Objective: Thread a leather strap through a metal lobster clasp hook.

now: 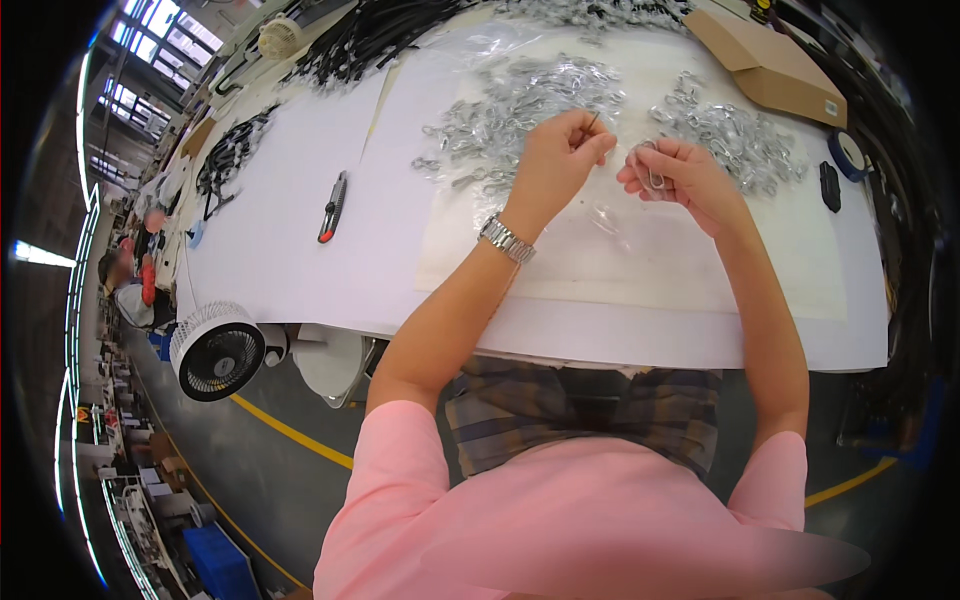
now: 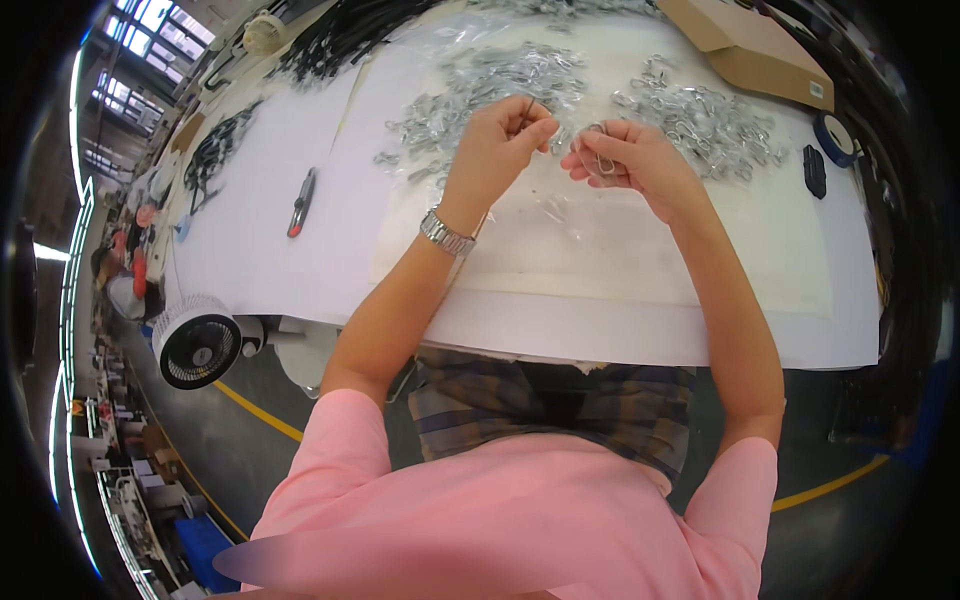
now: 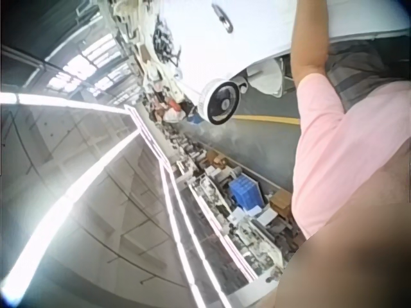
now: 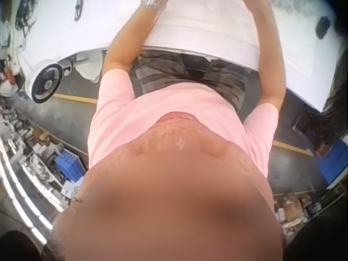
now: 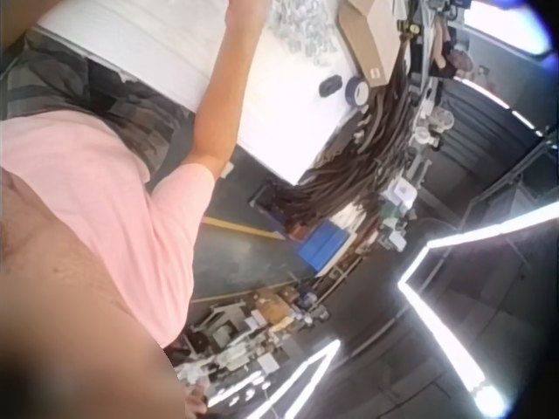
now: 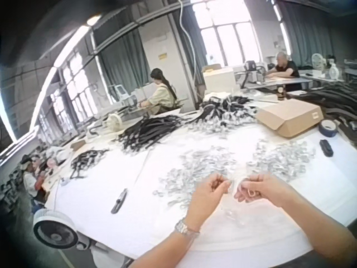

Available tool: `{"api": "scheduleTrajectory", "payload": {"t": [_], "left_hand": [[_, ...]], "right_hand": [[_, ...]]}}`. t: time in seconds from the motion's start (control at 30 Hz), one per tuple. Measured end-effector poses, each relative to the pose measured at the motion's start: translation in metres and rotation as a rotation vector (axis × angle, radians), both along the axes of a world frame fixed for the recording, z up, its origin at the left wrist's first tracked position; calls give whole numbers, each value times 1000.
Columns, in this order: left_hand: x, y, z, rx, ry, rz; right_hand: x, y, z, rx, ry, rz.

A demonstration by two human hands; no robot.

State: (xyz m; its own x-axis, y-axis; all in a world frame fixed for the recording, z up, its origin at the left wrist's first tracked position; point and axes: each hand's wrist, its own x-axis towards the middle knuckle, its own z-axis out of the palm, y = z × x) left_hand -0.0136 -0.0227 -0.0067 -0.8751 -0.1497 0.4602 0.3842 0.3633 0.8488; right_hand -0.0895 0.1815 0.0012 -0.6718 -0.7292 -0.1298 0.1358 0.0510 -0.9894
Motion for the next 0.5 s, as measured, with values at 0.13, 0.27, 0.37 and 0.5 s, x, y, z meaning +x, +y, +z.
{"api": "scheduleTrajectory", "payload": {"t": [0.13, 0.27, 0.37, 0.5], "left_hand": [[11, 18, 15, 125, -280, -132], [12, 22, 1, 373, -344, -201], [10, 14, -1, 445, -449, -292], [9, 16, 0, 505, -530, -376]], "right_hand": [[-4, 1, -9, -204, -104, -196], [11, -14, -17, -300, -248, -161], [2, -15, -22, -333, -251, -60], [-4, -9, -26, -307, -233, -82]]}}
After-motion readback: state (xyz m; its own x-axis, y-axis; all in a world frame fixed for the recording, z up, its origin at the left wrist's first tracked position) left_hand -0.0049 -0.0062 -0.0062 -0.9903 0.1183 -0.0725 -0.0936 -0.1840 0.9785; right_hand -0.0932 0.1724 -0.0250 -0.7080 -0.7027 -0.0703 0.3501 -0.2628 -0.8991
